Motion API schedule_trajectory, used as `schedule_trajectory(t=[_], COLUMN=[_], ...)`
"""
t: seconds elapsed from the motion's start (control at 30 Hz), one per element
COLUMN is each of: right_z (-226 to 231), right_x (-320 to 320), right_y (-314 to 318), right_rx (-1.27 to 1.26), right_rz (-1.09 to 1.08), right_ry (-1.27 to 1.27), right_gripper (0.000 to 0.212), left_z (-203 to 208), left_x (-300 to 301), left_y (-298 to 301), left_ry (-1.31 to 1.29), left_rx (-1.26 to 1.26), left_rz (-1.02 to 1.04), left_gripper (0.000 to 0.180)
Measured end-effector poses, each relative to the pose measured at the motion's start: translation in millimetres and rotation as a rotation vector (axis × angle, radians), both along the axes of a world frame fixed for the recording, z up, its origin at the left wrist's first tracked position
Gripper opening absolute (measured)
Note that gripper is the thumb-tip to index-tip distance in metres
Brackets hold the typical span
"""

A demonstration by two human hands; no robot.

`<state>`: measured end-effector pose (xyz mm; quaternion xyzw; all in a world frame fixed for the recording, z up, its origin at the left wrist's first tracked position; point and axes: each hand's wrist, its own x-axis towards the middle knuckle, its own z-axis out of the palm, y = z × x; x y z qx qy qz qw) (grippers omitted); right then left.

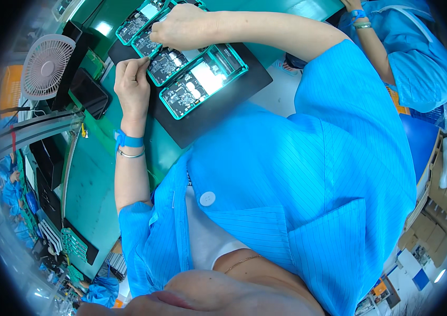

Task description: Assembling or inspecting electronic components on printed circuit boards at an assembly line station.

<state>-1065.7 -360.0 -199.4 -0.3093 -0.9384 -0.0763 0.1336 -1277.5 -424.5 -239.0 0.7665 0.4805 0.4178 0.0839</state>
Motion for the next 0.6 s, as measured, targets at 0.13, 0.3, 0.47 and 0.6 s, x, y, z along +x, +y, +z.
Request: schedule_trajectory(t=[0.13, 0.3, 0.47, 0.6], right_z=[2, 3, 24, 25], right_x=[3, 9, 6, 4], right_y=[-2, 14, 6, 5], right_rx=[0.058, -0.140, -0.220, -0.223], right_rz=[0.067, -0.042, -0.016, 0.018], right_ry=[-0.025, 0.010, -0.011, -0.011], right_gripper=[0.016, 0.019, 0.018, 0.019], left_z=[-9, -8, -6, -6], left_x=[-4, -4, -6, -5], left_y=[1, 0, -3, -5], left_ry=[0.028, 0.118, 0.142, 0.115], left_rx=[0.026, 0.046, 0.041, 0.031], left_rz=[-0.048, -0.050, -0.039, -0.024], left_gripper=[0.012, 0.017, 0.016, 0.014])
